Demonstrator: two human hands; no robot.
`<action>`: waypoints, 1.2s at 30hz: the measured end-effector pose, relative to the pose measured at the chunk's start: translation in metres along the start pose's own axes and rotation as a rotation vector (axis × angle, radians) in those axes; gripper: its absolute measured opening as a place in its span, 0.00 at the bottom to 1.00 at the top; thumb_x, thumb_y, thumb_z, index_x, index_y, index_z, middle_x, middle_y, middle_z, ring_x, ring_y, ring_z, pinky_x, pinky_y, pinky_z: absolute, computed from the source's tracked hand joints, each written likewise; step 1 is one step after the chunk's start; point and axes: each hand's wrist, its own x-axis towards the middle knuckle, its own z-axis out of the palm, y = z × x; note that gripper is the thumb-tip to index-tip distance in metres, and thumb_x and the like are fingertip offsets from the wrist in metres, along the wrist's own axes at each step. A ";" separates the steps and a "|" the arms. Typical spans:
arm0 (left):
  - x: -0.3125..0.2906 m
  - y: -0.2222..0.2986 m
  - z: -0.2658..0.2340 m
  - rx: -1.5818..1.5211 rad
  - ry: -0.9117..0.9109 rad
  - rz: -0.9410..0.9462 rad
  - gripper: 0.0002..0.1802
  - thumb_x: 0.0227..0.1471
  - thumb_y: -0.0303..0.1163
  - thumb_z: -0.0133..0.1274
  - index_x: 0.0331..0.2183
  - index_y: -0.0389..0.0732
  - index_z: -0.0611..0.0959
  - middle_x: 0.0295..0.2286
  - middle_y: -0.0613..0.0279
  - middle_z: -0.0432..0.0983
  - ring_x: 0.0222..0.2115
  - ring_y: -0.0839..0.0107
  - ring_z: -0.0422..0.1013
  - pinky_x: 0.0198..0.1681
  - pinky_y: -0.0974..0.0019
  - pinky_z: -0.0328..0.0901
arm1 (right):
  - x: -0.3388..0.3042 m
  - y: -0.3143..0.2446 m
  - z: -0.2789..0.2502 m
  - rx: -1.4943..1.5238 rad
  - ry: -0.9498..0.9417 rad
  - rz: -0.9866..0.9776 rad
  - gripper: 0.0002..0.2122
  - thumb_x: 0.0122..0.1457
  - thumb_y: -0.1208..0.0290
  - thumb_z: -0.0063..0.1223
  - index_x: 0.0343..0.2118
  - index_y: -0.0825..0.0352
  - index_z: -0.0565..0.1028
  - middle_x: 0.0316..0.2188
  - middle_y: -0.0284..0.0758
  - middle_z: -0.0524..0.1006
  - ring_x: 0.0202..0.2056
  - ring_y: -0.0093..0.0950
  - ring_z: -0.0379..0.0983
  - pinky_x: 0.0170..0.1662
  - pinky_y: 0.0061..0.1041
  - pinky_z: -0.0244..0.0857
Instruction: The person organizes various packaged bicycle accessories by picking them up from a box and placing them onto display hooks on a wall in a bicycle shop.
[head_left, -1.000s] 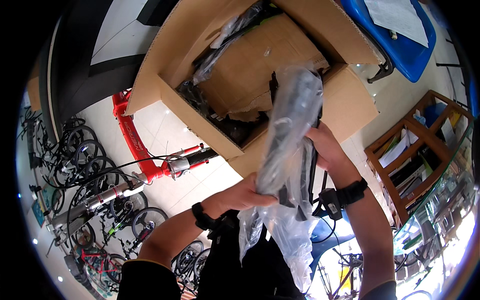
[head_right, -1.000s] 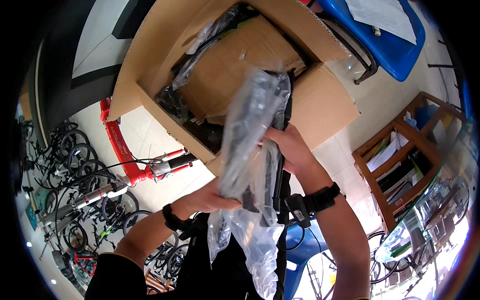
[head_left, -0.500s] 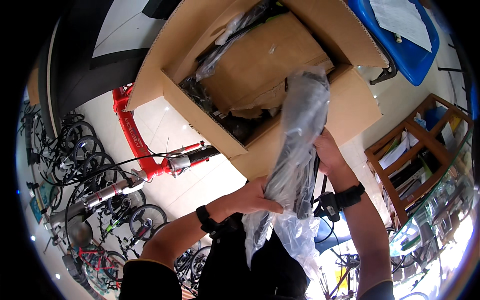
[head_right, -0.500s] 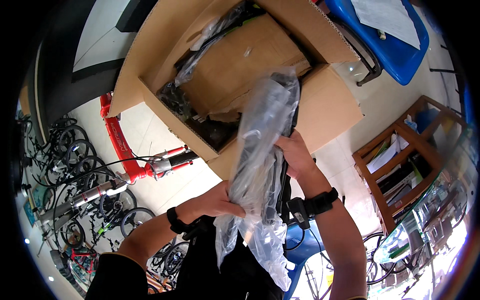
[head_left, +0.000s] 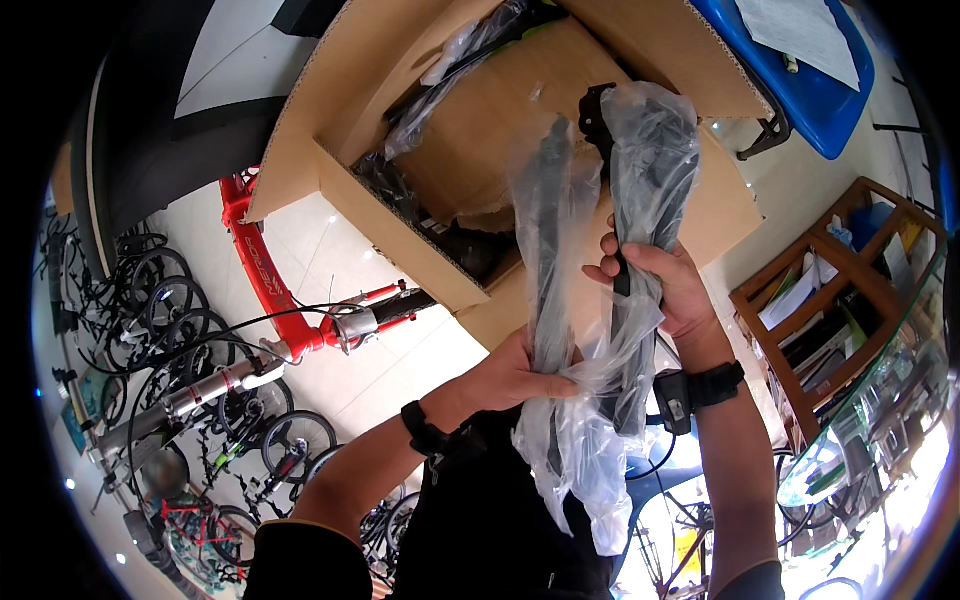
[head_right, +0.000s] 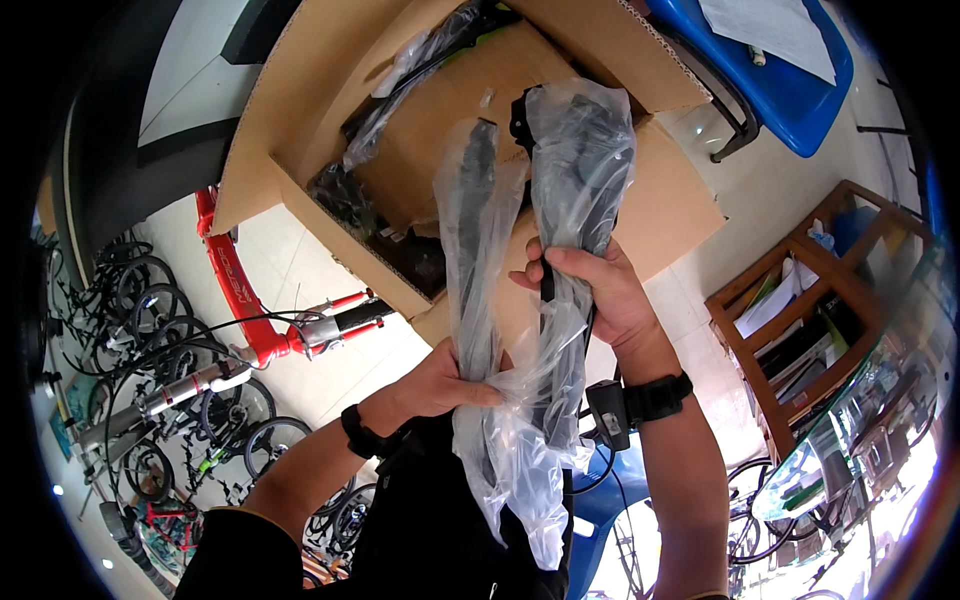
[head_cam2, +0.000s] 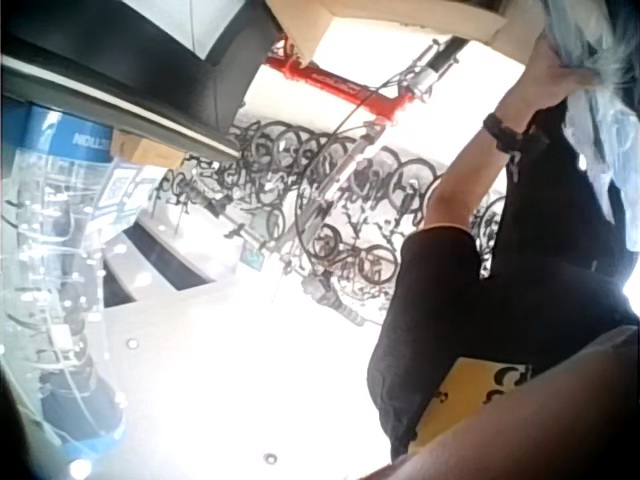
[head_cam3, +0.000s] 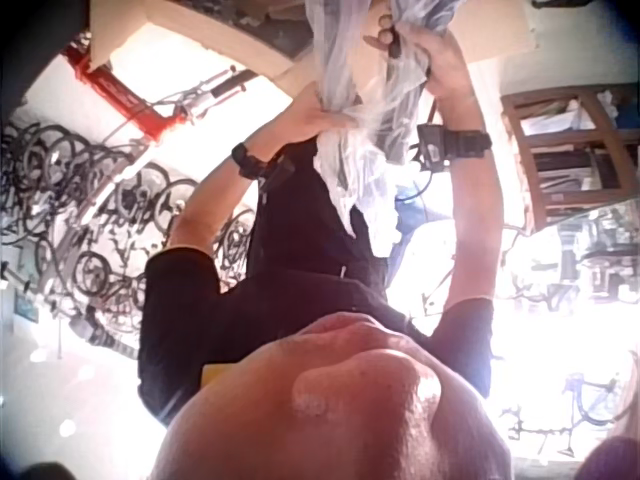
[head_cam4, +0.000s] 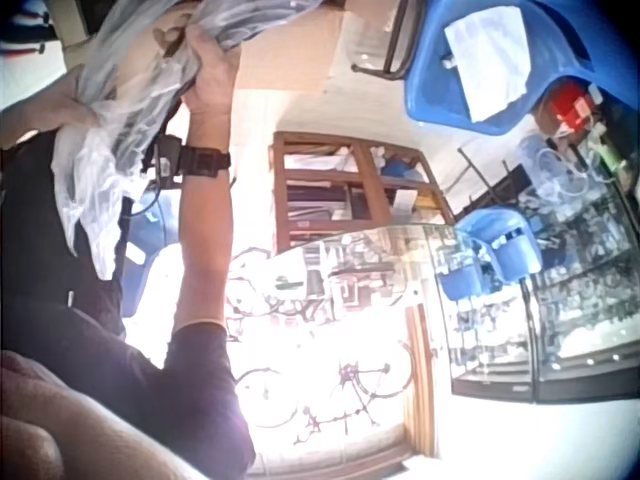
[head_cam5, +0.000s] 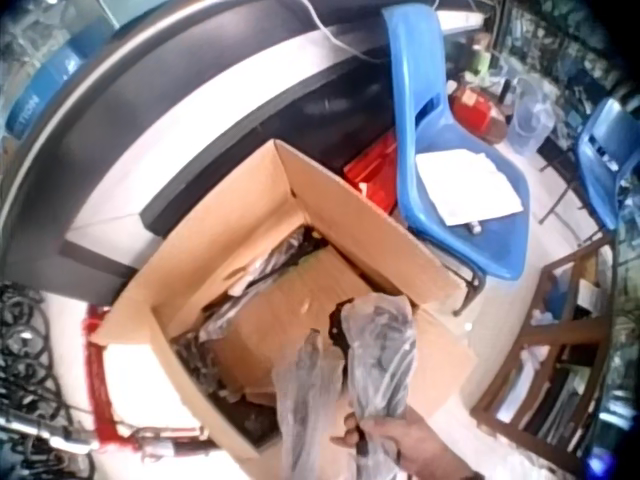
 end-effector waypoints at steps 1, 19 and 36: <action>0.001 0.006 0.004 -0.020 -0.023 -0.019 0.18 0.44 0.26 0.63 0.37 0.39 0.74 0.32 0.69 0.72 0.34 0.79 0.68 0.40 0.71 0.63 | -0.001 0.000 0.000 0.014 -0.010 -0.002 0.10 0.54 0.80 0.51 0.40 0.69 0.71 0.33 0.38 0.75 0.32 0.28 0.74 0.51 0.43 0.67; 0.001 0.025 -0.018 -0.102 0.142 0.118 0.17 0.56 0.25 0.49 0.45 0.43 0.61 0.32 0.57 0.70 0.28 0.70 0.72 0.34 0.65 0.68 | -0.025 0.001 -0.004 -0.092 -0.062 0.144 0.18 0.51 0.78 0.55 0.46 0.72 0.68 0.34 0.40 0.76 0.33 0.32 0.77 0.39 0.32 0.74; 0.008 0.007 -0.001 0.042 0.179 0.168 0.20 0.58 0.29 0.48 0.50 0.35 0.63 0.39 0.59 0.70 0.34 0.76 0.71 0.39 0.70 0.67 | -0.017 0.015 0.004 -0.182 0.034 0.020 0.10 0.53 0.77 0.57 0.39 0.70 0.73 0.32 0.35 0.77 0.32 0.26 0.76 0.36 0.25 0.71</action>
